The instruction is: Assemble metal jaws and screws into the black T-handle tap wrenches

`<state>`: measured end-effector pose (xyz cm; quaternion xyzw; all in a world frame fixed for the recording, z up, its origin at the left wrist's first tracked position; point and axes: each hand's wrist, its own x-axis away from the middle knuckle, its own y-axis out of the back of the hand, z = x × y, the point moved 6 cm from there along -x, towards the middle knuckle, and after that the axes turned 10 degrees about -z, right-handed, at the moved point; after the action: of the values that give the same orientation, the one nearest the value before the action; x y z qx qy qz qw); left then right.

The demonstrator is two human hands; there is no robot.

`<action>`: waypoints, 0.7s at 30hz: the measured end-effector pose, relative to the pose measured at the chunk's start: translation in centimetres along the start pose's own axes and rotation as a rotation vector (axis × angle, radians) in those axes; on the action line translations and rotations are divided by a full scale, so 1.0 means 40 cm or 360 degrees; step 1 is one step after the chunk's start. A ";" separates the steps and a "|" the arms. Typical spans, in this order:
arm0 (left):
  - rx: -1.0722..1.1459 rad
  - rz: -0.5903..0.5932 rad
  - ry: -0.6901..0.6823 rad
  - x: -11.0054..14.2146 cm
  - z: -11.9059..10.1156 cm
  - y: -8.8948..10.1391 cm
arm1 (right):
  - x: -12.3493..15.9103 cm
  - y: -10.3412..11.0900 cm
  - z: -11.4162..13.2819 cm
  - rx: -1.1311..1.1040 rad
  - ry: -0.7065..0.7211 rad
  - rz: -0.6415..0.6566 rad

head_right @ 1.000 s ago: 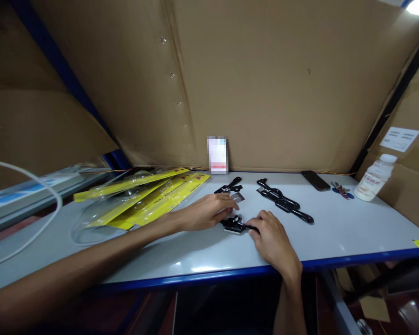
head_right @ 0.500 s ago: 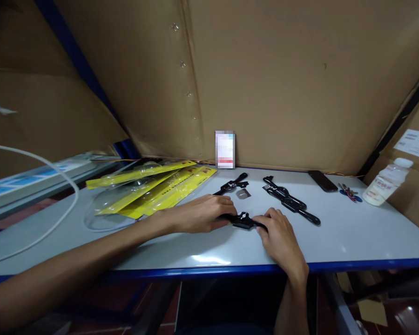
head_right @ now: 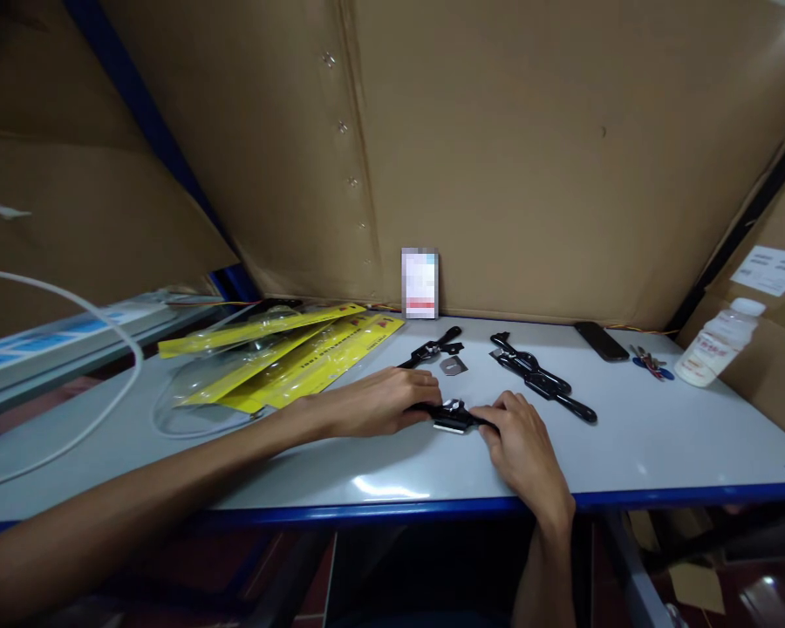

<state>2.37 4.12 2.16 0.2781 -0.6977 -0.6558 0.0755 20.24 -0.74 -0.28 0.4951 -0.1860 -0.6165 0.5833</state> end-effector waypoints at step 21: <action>0.0105 0.0056 0.0067 -0.002 0.001 0.006 | 0.005 0.001 0.013 0.0001 0.0013 0.0079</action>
<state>2.36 4.19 2.43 0.2819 -0.7221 -0.6250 0.0923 19.87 -1.11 -0.10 0.4931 -0.1961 -0.5997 0.5990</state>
